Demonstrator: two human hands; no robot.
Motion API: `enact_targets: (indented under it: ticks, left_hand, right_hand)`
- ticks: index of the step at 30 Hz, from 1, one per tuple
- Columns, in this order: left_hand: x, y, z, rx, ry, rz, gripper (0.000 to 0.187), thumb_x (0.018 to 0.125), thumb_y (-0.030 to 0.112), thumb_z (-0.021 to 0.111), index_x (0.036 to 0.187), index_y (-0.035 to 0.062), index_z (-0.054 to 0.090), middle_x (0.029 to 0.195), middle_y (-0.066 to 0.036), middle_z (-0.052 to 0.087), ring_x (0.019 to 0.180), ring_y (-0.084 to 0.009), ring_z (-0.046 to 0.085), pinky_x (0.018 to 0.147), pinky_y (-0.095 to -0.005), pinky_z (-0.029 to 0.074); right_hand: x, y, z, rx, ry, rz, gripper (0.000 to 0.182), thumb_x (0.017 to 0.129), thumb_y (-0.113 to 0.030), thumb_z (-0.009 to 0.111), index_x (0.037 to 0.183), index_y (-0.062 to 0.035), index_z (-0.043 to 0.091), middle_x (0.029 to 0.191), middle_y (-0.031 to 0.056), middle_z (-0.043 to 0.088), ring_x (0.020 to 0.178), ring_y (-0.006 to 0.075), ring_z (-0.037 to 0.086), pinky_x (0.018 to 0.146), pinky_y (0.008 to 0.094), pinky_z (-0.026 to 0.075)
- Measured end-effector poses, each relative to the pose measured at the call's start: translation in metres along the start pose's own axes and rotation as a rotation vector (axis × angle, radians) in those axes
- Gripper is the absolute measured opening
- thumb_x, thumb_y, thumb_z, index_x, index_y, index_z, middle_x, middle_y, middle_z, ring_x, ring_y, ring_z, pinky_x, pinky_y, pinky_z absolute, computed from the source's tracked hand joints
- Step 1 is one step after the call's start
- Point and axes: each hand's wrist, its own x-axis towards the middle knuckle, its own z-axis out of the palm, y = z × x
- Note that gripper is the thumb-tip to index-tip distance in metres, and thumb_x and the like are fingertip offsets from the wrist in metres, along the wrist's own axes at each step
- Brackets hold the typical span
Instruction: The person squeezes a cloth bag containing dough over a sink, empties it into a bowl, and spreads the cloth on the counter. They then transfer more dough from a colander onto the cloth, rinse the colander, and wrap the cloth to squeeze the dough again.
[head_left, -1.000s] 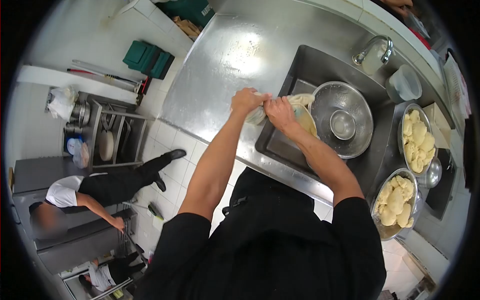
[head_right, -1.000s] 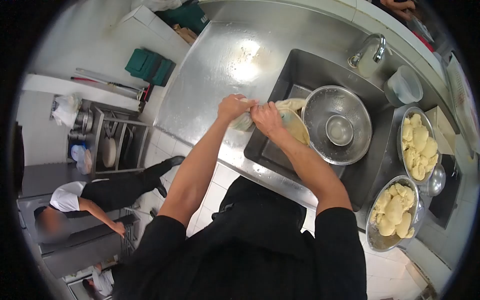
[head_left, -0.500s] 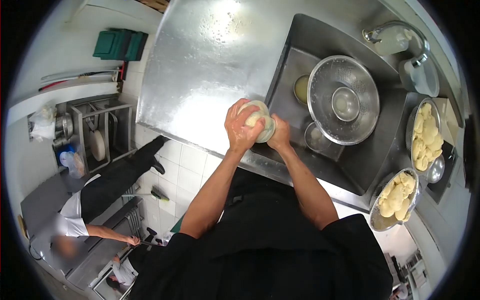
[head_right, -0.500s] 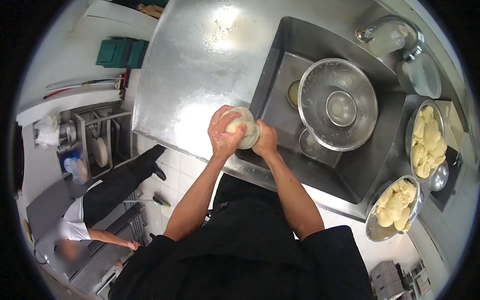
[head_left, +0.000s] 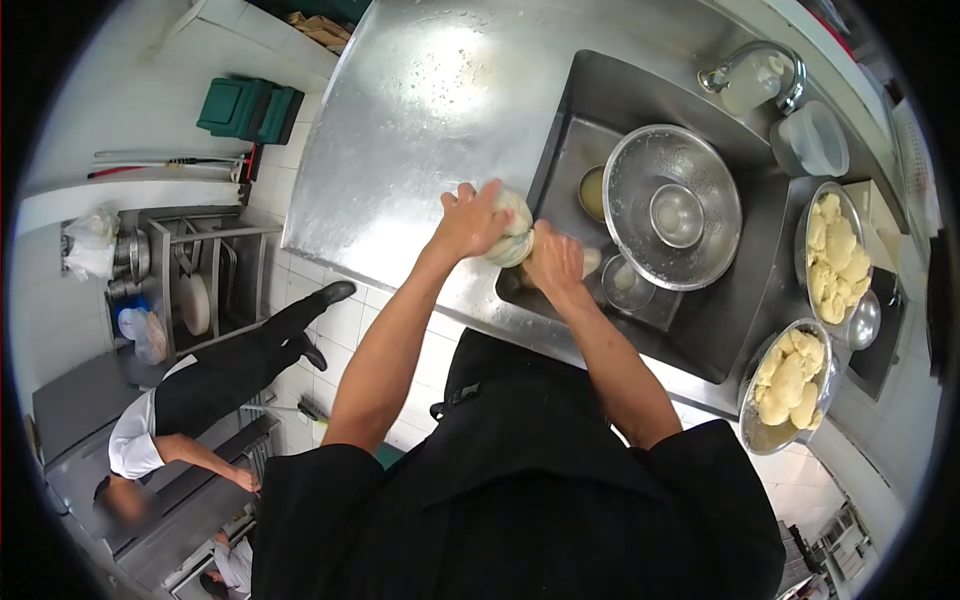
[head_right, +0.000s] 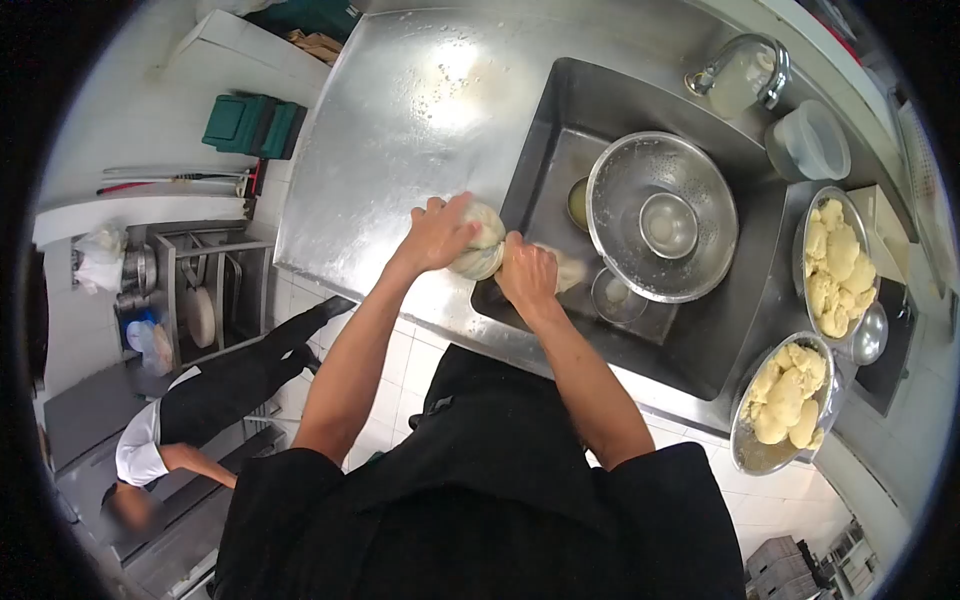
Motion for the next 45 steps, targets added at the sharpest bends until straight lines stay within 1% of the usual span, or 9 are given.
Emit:
enact_targets:
  ticks: [5,8,24,27,30,37,39,41,45]
  left_hand:
    - [-0.019,0.044,0.019,-0.144,0.340,-0.232,0.055,0.078,0.042,0.066,0.121,0.0082,0.064,0.130,-0.023,0.051,0.114,-0.0429,0.048,0.093,-0.0563,0.043]
    - [-0.029,0.014,0.036,-0.149,0.610,0.143,0.039,0.069,0.027,0.072,0.104,0.0096,0.071,0.117,-0.017,0.060,0.109,-0.0369,0.053,0.092,-0.0462,0.045]
    - [-0.021,-0.005,0.036,-0.373,0.562,0.131,0.030,0.064,0.019,0.067,0.092,0.0105,0.072,0.101,-0.012,0.063,0.095,-0.0331,0.056,0.083,-0.0435,0.047]
    - [0.010,0.003,0.009,-0.312,0.384,0.097,0.029,0.068,0.023,0.066,0.095,0.0129,0.072,0.104,-0.011,0.063,0.095,-0.0341,0.056,0.086,-0.0442,0.047]
    - [0.047,0.015,-0.013,-0.329,0.634,0.443,0.032,0.072,0.021,0.069,0.102,0.0100,0.069,0.114,-0.015,0.059,0.105,-0.0355,0.053,0.092,-0.0460,0.042]
    - [0.000,-0.003,0.033,-0.325,0.893,0.326,0.054,0.076,0.022,0.079,0.118,0.0045,0.050,0.125,-0.022,0.049,0.119,-0.0386,0.044,0.102,-0.0487,0.036]
    - [-0.015,-0.003,0.031,-0.288,0.901,0.317,0.060,0.071,0.022,0.084,0.117,0.0047,0.048,0.124,-0.022,0.049,0.118,-0.0388,0.047,0.099,-0.0485,0.040]
    - [-0.030,0.014,0.000,-0.354,0.499,-0.060,0.067,0.070,0.029,0.084,0.119,0.0024,0.046,0.120,-0.023,0.052,0.117,-0.0400,0.049,0.095,-0.0501,0.044]
    - [0.020,0.031,-0.034,-0.157,0.188,-0.279,0.079,0.077,0.067,0.062,0.131,0.0097,0.056,0.133,-0.023,0.054,0.119,-0.0401,0.053,0.093,-0.0471,0.048]
  right_hand:
    - [-0.013,-0.006,0.001,-0.034,0.041,-0.151,0.022,0.069,-0.009,0.069,0.088,-0.0017,0.060,0.073,0.0205,0.067,0.069,0.0378,0.068,0.063,0.0495,0.052]
    - [-0.018,-0.010,-0.009,0.036,-0.080,-0.214,0.020,0.071,-0.010,0.064,0.088,-0.0019,0.061,0.075,0.0214,0.067,0.069,0.0401,0.066,0.064,0.0514,0.052]
    - [0.017,0.014,0.010,0.434,-0.579,-0.175,0.021,0.066,-0.013,0.066,0.086,-0.0040,0.066,0.083,0.0231,0.066,0.081,0.0452,0.062,0.075,0.0494,0.050]
    - [0.034,-0.005,-0.019,0.313,-0.434,-0.114,0.023,0.066,-0.013,0.066,0.086,-0.0025,0.066,0.083,0.0220,0.067,0.084,0.0437,0.063,0.079,0.0482,0.050]
    - [0.067,-0.006,-0.048,-0.025,-0.093,-0.248,0.016,0.067,-0.011,0.065,0.080,-0.0024,0.064,0.078,0.0205,0.067,0.078,0.0387,0.066,0.072,0.0488,0.049]
    - [0.082,-0.007,-0.047,-0.675,0.223,-0.732,0.008,0.078,-0.012,0.058,0.076,-0.0092,0.065,0.070,0.0080,0.066,0.074,0.0234,0.063,0.075,0.0390,0.044]
    - [0.069,-0.011,-0.042,-0.709,0.207,-0.801,0.007,0.078,-0.012,0.059,0.077,-0.0096,0.065,0.069,0.0066,0.066,0.073,0.0226,0.063,0.076,0.0393,0.043]
    - [0.071,-0.016,-0.042,-0.753,0.215,-0.874,0.007,0.077,-0.012,0.059,0.077,-0.0101,0.066,0.068,0.0052,0.065,0.073,0.0218,0.062,0.077,0.0395,0.042]
    - [0.062,-0.020,-0.022,-0.758,0.350,-1.023,0.007,0.077,-0.013,0.060,0.077,-0.0110,0.066,0.069,0.0050,0.064,0.073,0.0225,0.062,0.077,0.0396,0.041]
